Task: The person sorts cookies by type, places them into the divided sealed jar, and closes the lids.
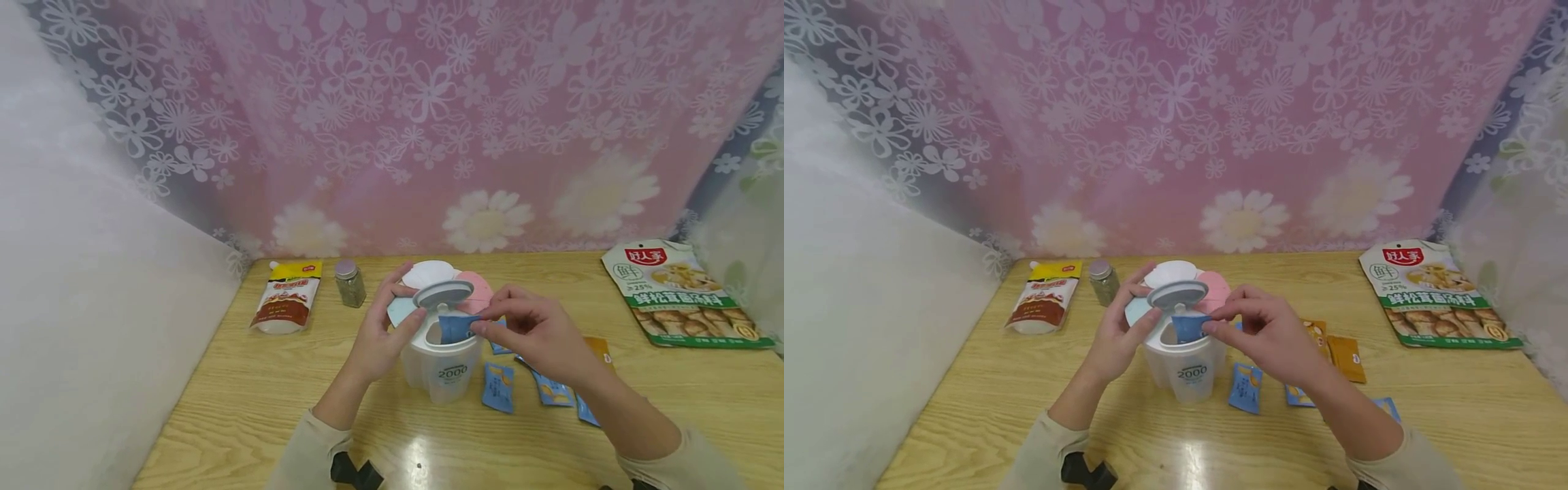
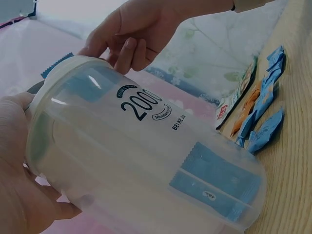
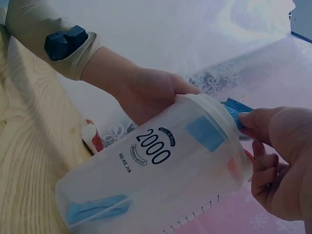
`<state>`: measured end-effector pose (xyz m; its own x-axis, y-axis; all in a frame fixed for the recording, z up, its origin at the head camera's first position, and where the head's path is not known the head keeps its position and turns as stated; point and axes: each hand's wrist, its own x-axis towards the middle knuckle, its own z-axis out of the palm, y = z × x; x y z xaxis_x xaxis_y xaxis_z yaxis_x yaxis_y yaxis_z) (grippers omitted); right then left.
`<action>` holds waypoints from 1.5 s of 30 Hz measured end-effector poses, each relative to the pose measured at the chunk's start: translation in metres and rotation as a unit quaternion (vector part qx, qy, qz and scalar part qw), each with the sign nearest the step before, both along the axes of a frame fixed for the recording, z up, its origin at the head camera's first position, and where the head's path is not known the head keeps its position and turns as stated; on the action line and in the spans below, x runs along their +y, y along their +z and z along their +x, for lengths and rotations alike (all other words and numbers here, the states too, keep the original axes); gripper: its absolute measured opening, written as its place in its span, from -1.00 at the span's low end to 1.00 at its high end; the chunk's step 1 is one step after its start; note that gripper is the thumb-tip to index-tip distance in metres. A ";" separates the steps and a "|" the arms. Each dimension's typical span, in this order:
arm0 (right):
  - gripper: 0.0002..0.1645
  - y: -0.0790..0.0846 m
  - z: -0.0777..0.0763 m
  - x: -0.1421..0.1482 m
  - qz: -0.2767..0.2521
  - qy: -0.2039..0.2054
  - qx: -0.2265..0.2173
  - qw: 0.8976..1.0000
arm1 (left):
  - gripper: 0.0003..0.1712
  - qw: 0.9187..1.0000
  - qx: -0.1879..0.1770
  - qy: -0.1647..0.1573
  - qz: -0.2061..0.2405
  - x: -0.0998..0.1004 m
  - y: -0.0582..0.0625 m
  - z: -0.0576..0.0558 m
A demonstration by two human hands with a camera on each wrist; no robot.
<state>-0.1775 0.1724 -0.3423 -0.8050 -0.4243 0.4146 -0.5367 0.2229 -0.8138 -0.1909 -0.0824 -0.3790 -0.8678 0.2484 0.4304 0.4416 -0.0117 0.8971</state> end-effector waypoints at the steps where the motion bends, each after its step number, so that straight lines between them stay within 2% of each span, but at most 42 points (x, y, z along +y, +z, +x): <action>1: -0.76 -0.001 0.000 0.001 0.000 -0.004 0.009 1.000 | -0.77 1.000 0.001 0.001 0.000 0.000 0.000 0.000; 6: -0.76 -0.006 -0.002 0.004 -0.006 -0.012 0.009 1.000 | -0.78 1.000 0.006 0.001 -0.003 0.000 0.000 -0.001; 9: -0.77 -0.010 -0.002 0.009 -0.011 -0.001 -0.002 1.000 | -0.78 1.000 0.002 0.000 -0.003 0.000 -0.001 -0.001; 13: -0.78 -0.018 0.000 0.018 -0.029 0.009 -0.038 0.999 | -0.77 1.000 -0.005 0.001 -0.002 0.000 -0.003 0.000; 21: -0.74 -0.029 0.007 0.037 -0.044 -0.017 -0.118 0.992 | -0.79 1.000 -0.003 0.003 -0.004 0.000 -0.004 -0.001; 30: -0.69 -0.053 0.008 0.049 -0.021 -0.014 -0.163 0.986 | -0.79 1.000 0.005 0.003 -0.003 -0.001 -0.004 -0.002; 37: -0.53 -0.082 0.001 0.057 0.005 0.019 -0.221 0.975 | -0.78 1.000 0.010 0.003 0.002 0.000 -0.005 -0.003; 45: -0.36 -0.115 -0.009 0.055 0.099 -0.001 -0.248 0.964 | -0.77 1.000 0.000 -0.001 0.000 0.000 -0.004 -0.002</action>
<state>-0.1866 0.2276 -0.4571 -0.8839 -0.4543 -0.1109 -0.0914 0.4003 -0.9118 -0.1928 -0.0825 -0.3830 -0.8675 0.2497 0.4301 0.4416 -0.0113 0.8972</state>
